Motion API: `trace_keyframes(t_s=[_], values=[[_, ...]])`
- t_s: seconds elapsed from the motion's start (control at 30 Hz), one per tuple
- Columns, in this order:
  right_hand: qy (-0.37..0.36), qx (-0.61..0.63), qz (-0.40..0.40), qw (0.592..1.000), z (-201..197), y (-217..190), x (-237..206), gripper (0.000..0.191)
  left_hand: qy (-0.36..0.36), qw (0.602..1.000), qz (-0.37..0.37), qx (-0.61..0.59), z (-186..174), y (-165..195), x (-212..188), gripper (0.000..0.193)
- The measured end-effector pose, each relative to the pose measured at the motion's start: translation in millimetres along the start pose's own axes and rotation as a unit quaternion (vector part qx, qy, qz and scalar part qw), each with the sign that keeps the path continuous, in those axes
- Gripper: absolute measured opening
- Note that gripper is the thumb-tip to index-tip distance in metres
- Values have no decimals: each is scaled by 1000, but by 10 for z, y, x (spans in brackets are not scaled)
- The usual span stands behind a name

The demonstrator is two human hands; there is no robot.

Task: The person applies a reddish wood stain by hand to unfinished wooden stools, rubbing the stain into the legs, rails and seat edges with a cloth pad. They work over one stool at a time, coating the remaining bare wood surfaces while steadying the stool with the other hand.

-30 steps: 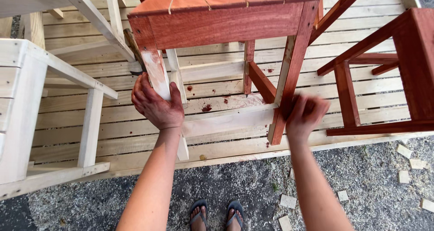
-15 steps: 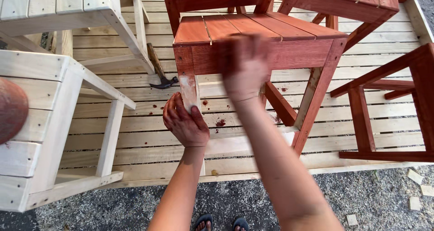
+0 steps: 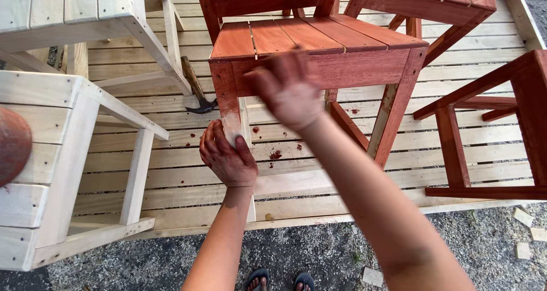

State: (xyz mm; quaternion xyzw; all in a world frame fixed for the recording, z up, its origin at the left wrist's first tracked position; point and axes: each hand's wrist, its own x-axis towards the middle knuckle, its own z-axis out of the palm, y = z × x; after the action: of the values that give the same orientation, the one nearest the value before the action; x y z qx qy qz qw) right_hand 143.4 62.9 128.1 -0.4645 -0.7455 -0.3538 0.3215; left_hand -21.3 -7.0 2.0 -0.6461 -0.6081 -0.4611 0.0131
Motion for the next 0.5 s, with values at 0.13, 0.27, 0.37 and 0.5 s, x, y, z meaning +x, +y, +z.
trace_keyframes(t_s=[0.13,0.27,0.37,0.5], values=[[-7,-119,38,992,-229,842,-531,19,-3,1000,-3,-7,-18,29,27,58],[-23,-72,272,959,-429,1590,-1078,12,-2,1000,-8,-2,-12,30,20,58],[-8,-154,303,940,-611,1994,-1349,16,1,1000,-18,0,-5,42,21,58],[100,-49,363,925,-731,2159,-1438,18,-2,1000,-17,-4,-16,58,35,58]])
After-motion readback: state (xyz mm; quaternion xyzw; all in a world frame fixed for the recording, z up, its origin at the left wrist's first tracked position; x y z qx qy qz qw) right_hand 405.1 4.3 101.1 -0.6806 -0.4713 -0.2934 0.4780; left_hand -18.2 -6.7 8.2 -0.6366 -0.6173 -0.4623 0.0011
